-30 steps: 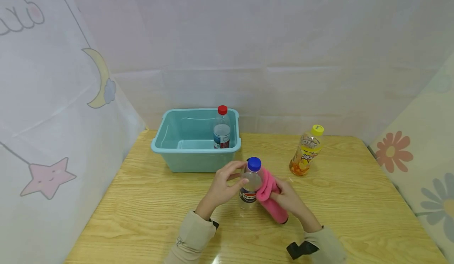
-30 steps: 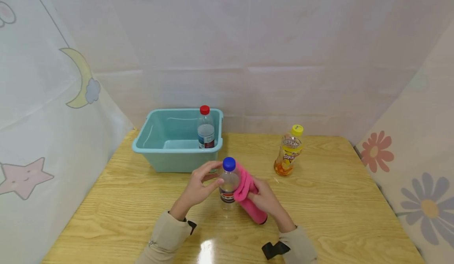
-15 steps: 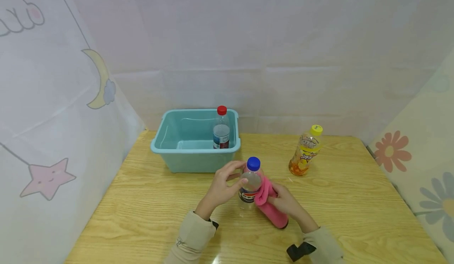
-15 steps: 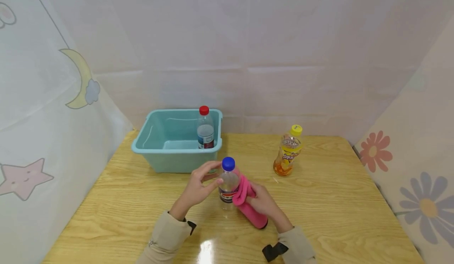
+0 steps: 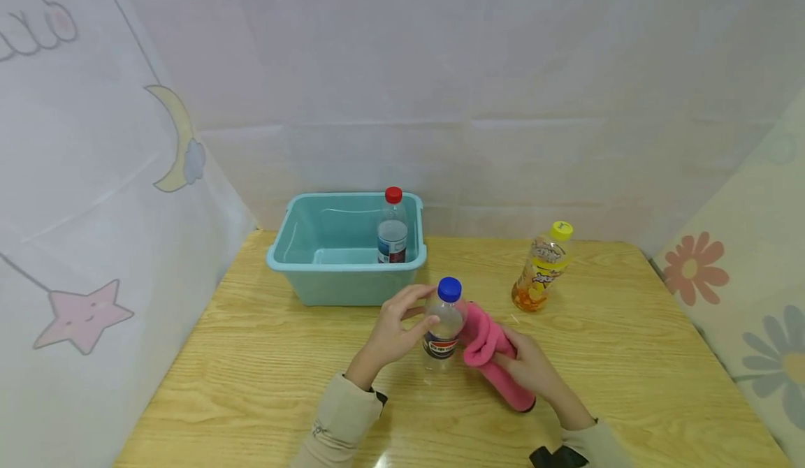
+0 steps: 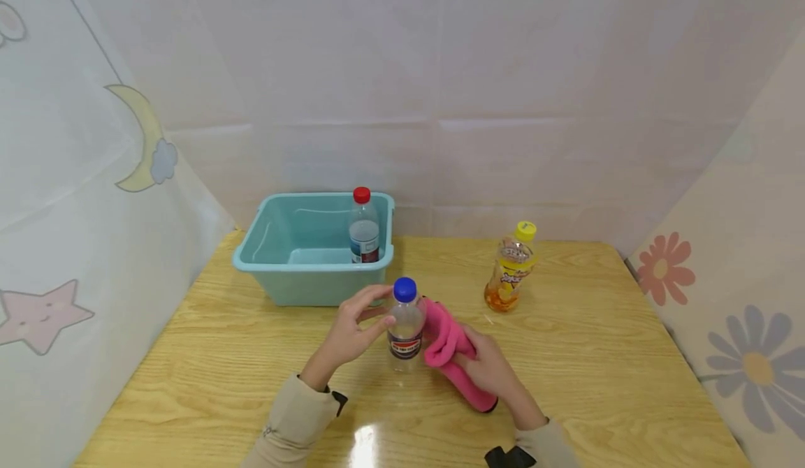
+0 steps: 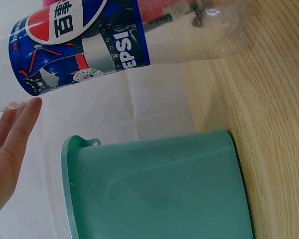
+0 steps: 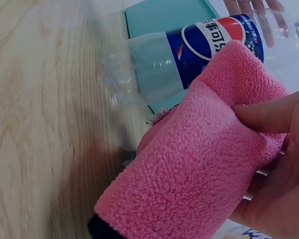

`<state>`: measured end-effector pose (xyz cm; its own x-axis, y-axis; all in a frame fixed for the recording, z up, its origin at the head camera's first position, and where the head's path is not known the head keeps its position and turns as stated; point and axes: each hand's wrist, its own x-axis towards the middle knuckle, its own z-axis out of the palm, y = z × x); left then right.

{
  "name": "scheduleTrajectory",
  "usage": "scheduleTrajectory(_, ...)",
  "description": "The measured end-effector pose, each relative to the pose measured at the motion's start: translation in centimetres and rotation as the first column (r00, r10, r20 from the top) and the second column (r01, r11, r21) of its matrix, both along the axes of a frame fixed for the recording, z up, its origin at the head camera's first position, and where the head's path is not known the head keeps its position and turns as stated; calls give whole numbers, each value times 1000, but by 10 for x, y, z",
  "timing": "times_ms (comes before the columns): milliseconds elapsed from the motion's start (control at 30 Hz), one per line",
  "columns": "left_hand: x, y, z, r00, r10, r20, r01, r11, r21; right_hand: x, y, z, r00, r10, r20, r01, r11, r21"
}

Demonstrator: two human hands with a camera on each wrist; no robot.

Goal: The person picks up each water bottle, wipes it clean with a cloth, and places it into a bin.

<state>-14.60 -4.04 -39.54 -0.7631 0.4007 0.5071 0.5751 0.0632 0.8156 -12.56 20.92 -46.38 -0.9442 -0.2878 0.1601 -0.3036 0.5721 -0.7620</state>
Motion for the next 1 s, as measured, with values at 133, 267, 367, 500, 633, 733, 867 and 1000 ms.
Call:
scheduleTrajectory(133,0,0,0,1000,1,-2,-1,1000,-2,5,9,5,1000,-25,-18,26,999,25)
scheduleTrajectory(267,0,0,1,1000,1,-1,-1,1000,-4,9,19,8,997,-44,-71,48,997,59)
scheduleTrajectory(367,0,-1,0,1000,1,0,-1,1000,-5,11,24,12,993,-52,-103,61,995,81)
scheduleTrajectory(500,0,-1,0,1000,3,-2,-3,1000,-8,14,29,15,987,-61,-149,81,988,131)
scheduleTrajectory(633,0,-1,0,1000,6,-9,-6,1000,-11,14,32,12,979,-56,-196,101,968,228)
scheduleTrajectory(733,1,-1,0,1000,8,-11,-8,1000,-12,14,32,7,982,-44,-185,97,954,285)
scheduleTrajectory(867,1,-1,0,1000,11,-10,-12,1000,-12,13,29,-1,994,-30,-107,59,958,281)
scheduleTrajectory(1000,2,0,-1,1000,19,-18,-19,1000,-12,10,28,-12,999,-8,-39,18,966,259)
